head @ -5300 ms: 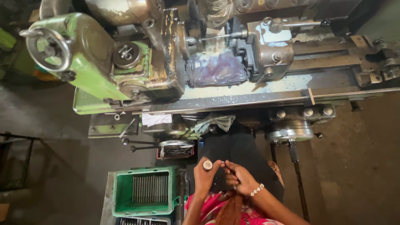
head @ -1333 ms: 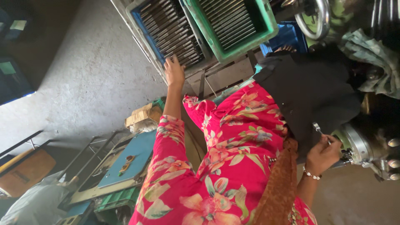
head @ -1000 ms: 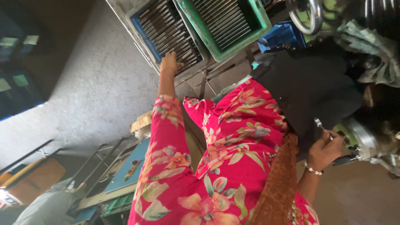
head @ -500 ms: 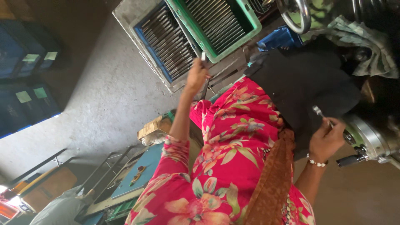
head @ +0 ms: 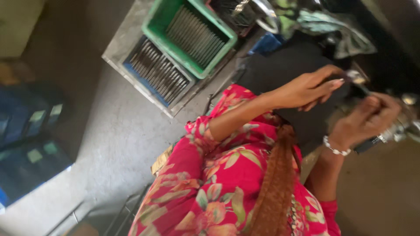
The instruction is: The person repeatedly picks small metal rods from a green tray, inserts them into a lathe chuck, and operates the machine to process each rod. After each cycle, the person removes the processed rod and places it into a blue tray, then repeats the sequence with the next rod.
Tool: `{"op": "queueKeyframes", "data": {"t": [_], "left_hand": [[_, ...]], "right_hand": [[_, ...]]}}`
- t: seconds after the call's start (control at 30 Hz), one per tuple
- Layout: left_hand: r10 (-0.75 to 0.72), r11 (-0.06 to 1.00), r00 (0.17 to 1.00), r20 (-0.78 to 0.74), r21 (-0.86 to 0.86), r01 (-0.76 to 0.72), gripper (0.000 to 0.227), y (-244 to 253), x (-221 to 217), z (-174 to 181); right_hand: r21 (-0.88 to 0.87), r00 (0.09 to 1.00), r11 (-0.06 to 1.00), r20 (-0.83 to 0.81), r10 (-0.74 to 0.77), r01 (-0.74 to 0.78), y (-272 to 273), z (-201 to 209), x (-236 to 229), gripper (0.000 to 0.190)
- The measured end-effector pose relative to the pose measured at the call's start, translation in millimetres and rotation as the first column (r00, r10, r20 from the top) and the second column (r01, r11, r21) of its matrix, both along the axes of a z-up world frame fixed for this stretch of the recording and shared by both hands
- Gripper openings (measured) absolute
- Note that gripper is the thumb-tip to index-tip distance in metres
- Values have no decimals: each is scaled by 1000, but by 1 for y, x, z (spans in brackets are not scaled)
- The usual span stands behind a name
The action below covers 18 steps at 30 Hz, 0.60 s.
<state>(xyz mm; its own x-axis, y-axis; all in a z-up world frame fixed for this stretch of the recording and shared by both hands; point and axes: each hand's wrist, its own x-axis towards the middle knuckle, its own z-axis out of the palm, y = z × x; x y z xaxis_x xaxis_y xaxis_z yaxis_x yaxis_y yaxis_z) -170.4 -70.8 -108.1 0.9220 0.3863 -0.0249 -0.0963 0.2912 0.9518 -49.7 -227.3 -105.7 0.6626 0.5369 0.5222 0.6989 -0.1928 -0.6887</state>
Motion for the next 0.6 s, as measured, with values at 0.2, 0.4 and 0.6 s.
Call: {"op": "queueKeyframes", "data": {"t": [0.2, 0.4, 0.6], "left_hand": [[-124, 956, 990, 61, -259, 136, 44, -10, -14, 5], [-129, 889, 988, 89, -431, 155, 36, -10, -25, 9], [72, 909, 995, 74, -415, -34, 34, -30, -29, 27]], "right_hand": [[-79, 946, 993, 305, 110, -90, -14, 2, 2, 28], [-99, 814, 942, 479, 328, -321, -18, 7, 11, 20], [20, 927, 981, 333, 174, -191, -8, 11, -20, 19]]}}
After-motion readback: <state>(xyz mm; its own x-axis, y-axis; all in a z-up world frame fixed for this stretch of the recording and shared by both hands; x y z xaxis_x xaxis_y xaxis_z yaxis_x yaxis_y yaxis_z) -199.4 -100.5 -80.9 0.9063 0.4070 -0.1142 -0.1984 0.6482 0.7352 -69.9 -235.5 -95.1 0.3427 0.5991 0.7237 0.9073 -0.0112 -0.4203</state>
